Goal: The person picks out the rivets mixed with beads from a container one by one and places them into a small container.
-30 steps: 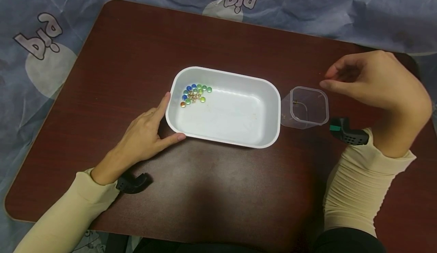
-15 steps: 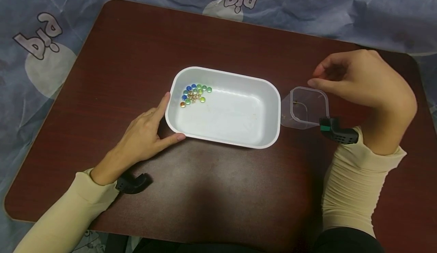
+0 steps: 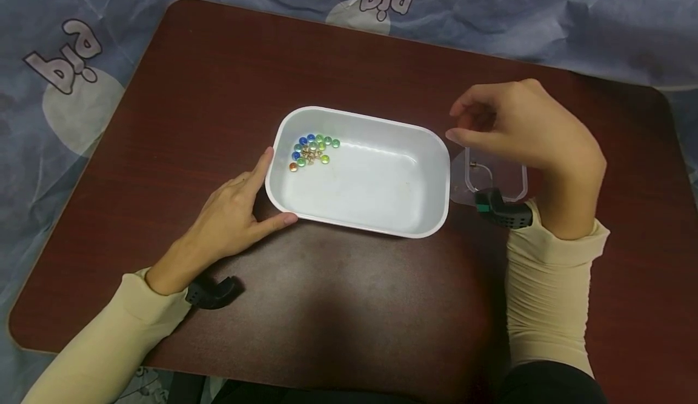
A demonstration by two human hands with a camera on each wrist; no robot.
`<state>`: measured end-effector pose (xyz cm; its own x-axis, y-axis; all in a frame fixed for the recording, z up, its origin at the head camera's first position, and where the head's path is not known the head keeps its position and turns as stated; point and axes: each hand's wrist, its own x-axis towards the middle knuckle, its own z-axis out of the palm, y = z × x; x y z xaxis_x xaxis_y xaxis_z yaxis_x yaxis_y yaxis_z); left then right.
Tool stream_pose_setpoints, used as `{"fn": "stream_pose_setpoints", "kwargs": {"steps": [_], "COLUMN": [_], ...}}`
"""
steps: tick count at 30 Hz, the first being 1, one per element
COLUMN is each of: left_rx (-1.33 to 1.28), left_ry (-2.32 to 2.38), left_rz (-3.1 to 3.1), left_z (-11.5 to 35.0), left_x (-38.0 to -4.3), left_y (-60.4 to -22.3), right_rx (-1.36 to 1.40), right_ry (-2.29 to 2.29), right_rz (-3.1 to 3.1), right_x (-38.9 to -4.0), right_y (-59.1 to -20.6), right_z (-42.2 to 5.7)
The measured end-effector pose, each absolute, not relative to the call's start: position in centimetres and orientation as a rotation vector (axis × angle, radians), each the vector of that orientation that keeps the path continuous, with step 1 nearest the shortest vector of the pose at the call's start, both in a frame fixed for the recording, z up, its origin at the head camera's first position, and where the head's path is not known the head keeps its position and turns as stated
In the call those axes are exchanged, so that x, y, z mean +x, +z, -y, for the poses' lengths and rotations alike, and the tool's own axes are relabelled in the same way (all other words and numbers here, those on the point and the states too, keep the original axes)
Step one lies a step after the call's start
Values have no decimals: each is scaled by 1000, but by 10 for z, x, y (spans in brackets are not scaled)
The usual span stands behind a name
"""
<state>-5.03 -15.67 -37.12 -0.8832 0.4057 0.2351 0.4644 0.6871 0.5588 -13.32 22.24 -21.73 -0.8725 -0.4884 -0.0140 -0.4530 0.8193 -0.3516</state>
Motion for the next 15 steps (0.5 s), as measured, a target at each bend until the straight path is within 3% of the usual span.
{"fn": "stream_pose_setpoints", "kwargs": {"steps": [15], "left_rx": [-733], "left_ry": [-960], "left_rz": [2787], "left_z": [157], "left_x": [-51], "left_y": [-372], "right_rx": [-940], "right_ry": [-553], "right_rz": [-2865], "right_x": [-141], "right_y": [-232], "right_z": [-192]}}
